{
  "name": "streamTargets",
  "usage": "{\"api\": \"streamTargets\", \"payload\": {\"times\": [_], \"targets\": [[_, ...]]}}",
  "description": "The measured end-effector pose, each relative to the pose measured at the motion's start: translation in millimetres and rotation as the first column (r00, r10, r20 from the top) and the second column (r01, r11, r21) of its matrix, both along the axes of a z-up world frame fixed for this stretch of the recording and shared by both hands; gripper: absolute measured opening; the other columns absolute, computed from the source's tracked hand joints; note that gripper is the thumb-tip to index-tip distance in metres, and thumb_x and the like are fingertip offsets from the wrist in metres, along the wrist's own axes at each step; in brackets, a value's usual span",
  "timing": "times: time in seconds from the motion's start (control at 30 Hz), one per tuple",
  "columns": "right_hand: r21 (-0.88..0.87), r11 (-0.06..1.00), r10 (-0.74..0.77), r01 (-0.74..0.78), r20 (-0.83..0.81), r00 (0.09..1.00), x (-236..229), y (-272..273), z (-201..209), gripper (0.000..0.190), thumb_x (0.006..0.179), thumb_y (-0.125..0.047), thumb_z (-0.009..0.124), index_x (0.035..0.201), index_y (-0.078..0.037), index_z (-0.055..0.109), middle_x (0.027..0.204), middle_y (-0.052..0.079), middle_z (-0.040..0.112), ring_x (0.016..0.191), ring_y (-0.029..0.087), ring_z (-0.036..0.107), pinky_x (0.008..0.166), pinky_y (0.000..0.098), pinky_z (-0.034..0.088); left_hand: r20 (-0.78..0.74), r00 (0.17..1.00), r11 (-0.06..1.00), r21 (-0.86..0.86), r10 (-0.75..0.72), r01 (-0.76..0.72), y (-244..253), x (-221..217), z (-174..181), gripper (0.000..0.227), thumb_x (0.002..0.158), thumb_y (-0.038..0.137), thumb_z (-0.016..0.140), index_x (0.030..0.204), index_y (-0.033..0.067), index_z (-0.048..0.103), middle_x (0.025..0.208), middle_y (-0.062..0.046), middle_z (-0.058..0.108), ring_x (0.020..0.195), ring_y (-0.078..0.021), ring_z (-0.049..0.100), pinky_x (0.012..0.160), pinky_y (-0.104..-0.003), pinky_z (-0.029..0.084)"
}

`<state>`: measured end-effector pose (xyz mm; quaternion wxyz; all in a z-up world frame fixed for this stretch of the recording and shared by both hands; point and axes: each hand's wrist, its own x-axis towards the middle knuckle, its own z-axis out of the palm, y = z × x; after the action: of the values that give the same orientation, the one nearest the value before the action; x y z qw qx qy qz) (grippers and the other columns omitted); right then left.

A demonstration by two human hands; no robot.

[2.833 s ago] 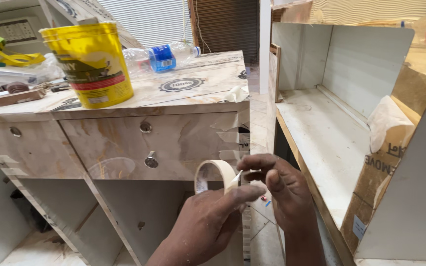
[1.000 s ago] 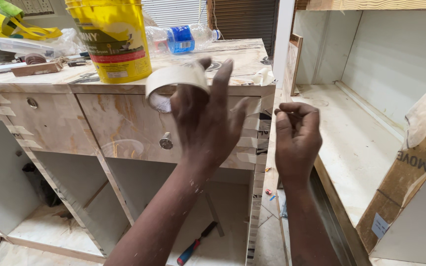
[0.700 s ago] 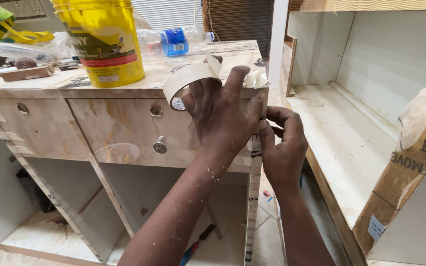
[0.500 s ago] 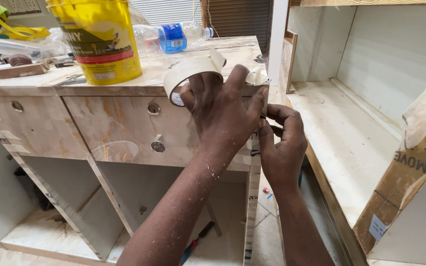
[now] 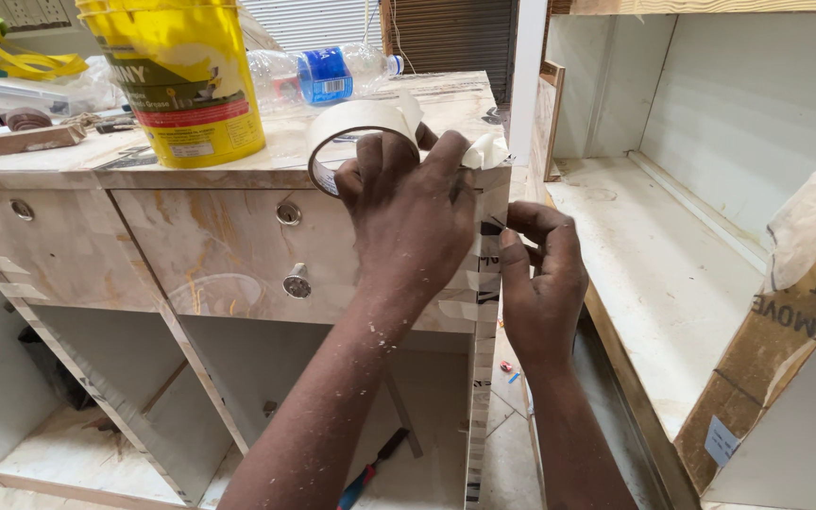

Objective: The person applies masking tape along the vertical edge of a wooden cabinet. They tear off pieces of tape and press them onto the edge, working from the bottom upward.

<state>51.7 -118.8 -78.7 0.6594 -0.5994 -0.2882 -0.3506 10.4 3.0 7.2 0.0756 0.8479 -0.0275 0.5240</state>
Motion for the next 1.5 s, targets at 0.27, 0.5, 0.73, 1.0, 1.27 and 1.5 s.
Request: {"api": "streamTargets", "payload": {"times": [0.27, 0.5, 0.73, 1.0, 1.27, 1.5], "targets": [[-0.059, 0.998, 0.01, -0.004, 0.099, 0.995, 3, -4, 13, 0.037, 0.11, -0.012, 0.049, 0.144, -0.001, 0.056, 0.129, 0.01, 0.06, 0.122, 0.017, 0.062, 0.107, 0.034, 0.054, -0.046, 0.995, 0.995, -0.022, -0.093, 0.092, 15, -3, 1, 0.022, 0.095, 0.026, 0.066, 0.116, 0.0195, 0.068, 0.101, -0.011, 0.068, 0.107, -0.0311, 0.058, 0.098, -0.054, 0.035], [0.111, 0.946, 0.302, -0.306, 0.053, 0.952, 16, 0, 12, 0.037, 0.11, -0.008, 0.043, 0.143, 0.001, 0.055, 0.132, 0.008, 0.055, 0.124, 0.016, 0.058, 0.107, 0.0327, 0.053, 0.036, 0.997, 0.996, 0.061, -0.066, 0.063, 16, -5, 3, 0.022, 0.091, 0.026, 0.068, 0.112, 0.0181, 0.072, 0.097, -0.013, 0.069, 0.108, -0.0344, 0.057, 0.096, -0.054, 0.035], [0.041, 0.987, 0.153, -0.156, 0.07, 0.986, 23, 0, 9, 0.038, 0.11, -0.008, 0.046, 0.146, 0.001, 0.055, 0.133, 0.009, 0.055, 0.126, 0.018, 0.058, 0.112, 0.0331, 0.048, 0.04, 0.997, 0.993, 0.099, -0.072, 0.068, 17, -7, 1, 0.021, 0.094, 0.025, 0.067, 0.114, 0.0178, 0.072, 0.098, -0.012, 0.07, 0.112, -0.0337, 0.057, 0.096, -0.053, 0.035], [-0.017, 0.997, 0.081, -0.08, 0.116, 0.99, 13, -2, 14, 0.038, 0.112, -0.01, 0.045, 0.146, -0.002, 0.057, 0.133, 0.01, 0.057, 0.127, 0.019, 0.061, 0.113, 0.0339, 0.05, 0.033, 0.997, 0.992, 0.112, -0.064, 0.06, 20, -7, 1, 0.021, 0.094, 0.027, 0.067, 0.113, 0.0187, 0.072, 0.095, -0.013, 0.069, 0.105, -0.0341, 0.06, 0.096, -0.053, 0.036], [0.036, 0.976, 0.213, -0.214, 0.014, 0.977, 18, -12, 21, 0.033, 0.106, -0.008, 0.051, 0.137, 0.0, 0.059, 0.125, 0.009, 0.065, 0.118, 0.019, 0.064, 0.106, 0.0329, 0.053, 0.073, 0.991, 0.978, 0.186, -0.111, 0.096, 22, -25, 7, 0.038, 0.094, 0.009, 0.063, 0.129, 0.0213, 0.066, 0.092, -0.012, 0.07, 0.104, -0.0336, 0.062, 0.103, -0.049, 0.038], [-0.036, 0.953, -0.287, 0.3, 0.21, 0.935, -14, -20, 7, 0.017, 0.107, -0.003, 0.053, 0.115, 0.001, 0.067, 0.115, 0.009, 0.069, 0.107, 0.017, 0.068, 0.096, 0.0322, 0.056, -0.239, 0.844, 0.823, -0.453, -0.481, 0.341, 7, -82, -24, 0.069, 0.098, 0.006, 0.052, 0.162, 0.0243, 0.032, 0.093, -0.007, 0.072, 0.082, -0.0231, 0.072, 0.081, -0.044, 0.056]]}}
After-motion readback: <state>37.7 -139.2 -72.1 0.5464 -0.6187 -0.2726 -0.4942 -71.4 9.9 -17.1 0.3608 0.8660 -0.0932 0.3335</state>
